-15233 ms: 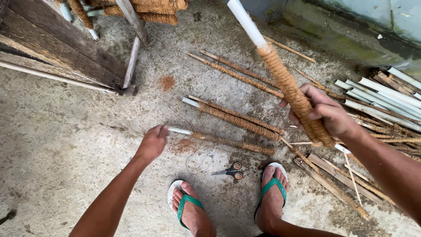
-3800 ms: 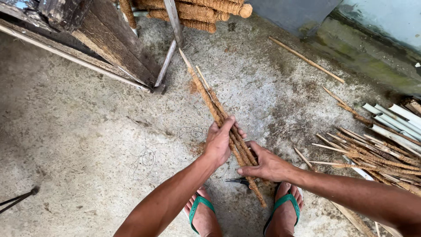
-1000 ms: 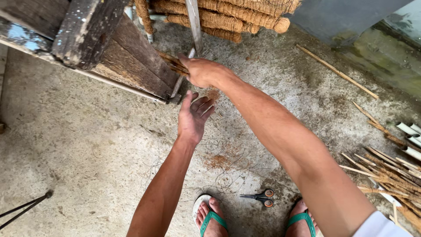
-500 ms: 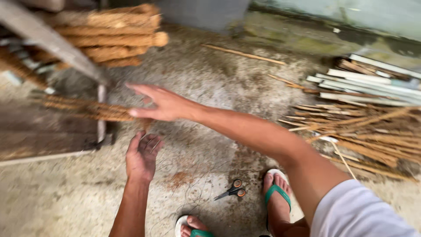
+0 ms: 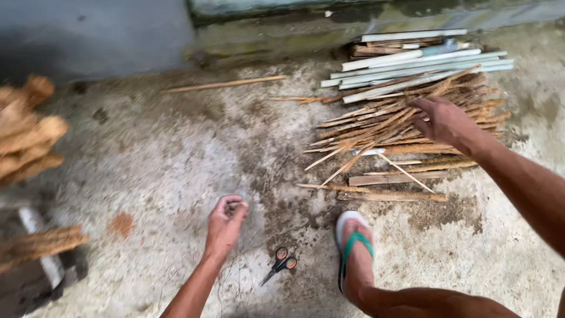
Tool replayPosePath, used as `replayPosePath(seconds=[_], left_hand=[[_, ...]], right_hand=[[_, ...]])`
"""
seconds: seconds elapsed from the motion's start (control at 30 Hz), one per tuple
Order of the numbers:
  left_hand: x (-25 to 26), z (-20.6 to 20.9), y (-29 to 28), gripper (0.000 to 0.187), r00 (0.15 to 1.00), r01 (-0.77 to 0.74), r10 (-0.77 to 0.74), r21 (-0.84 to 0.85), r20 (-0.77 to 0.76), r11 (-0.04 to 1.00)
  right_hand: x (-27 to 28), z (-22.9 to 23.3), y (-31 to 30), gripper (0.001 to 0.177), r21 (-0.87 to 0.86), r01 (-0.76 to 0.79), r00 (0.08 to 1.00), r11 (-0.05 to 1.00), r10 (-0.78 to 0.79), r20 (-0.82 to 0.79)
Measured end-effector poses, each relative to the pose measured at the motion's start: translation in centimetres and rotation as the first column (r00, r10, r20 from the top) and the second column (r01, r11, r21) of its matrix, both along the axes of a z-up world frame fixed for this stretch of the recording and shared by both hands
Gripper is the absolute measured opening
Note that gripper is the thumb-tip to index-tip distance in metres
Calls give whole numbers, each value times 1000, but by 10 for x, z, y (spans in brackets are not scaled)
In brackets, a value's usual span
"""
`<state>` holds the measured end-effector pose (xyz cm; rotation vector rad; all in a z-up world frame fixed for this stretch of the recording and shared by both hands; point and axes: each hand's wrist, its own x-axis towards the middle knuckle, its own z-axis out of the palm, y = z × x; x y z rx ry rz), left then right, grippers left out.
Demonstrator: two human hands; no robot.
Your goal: The person gathers and organizes a pile of long, rope-wrapped broom handles on a concrete floor. They use a pair of scissors to trim excess material from the ends of the handles and then stack them neatly on a nearby wooden rack.
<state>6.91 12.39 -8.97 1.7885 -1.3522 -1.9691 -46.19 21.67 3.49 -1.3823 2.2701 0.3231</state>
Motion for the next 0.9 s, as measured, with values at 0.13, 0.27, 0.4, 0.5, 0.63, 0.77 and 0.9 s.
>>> replayPosePath(seconds=[0.13, 0.27, 0.4, 0.5, 0.63, 0.77, 0.9], left_hand=[[-47, 5, -7, 31, 965, 217, -243, -212, -102, 953], [-72, 13, -10, 30, 930, 324, -358, -272, -83, 906], [-79, 22, -9, 28, 901, 432, -433, -160, 33, 887], [-82, 22, -13, 26, 872, 488, -485, -151, 63, 860], [-86, 26, -9, 27, 798, 602, -591, -116, 115, 790], [-101, 39, -11, 26, 691, 723, -690, -222, 215, 654], [-135, 55, 3, 22, 587, 808, -780, -100, 218, 581]], right_hand=[[-20, -30, 60, 78, -31, 92, 996, 995, -92, -6], [-23, -54, 68, 93, 15, 6, 986, 1000, -3, -164], [-40, -65, 50, 107, 13, -85, 956, 996, 85, -282], [-57, -65, 32, 125, 113, -213, 920, 971, 238, -313], [-73, -70, 15, 119, 202, -280, 891, 939, 332, -311], [-89, -83, 27, 85, 228, -203, 944, 952, 253, -214], [-85, -88, 48, 77, 152, -343, 864, 927, 375, -336]])
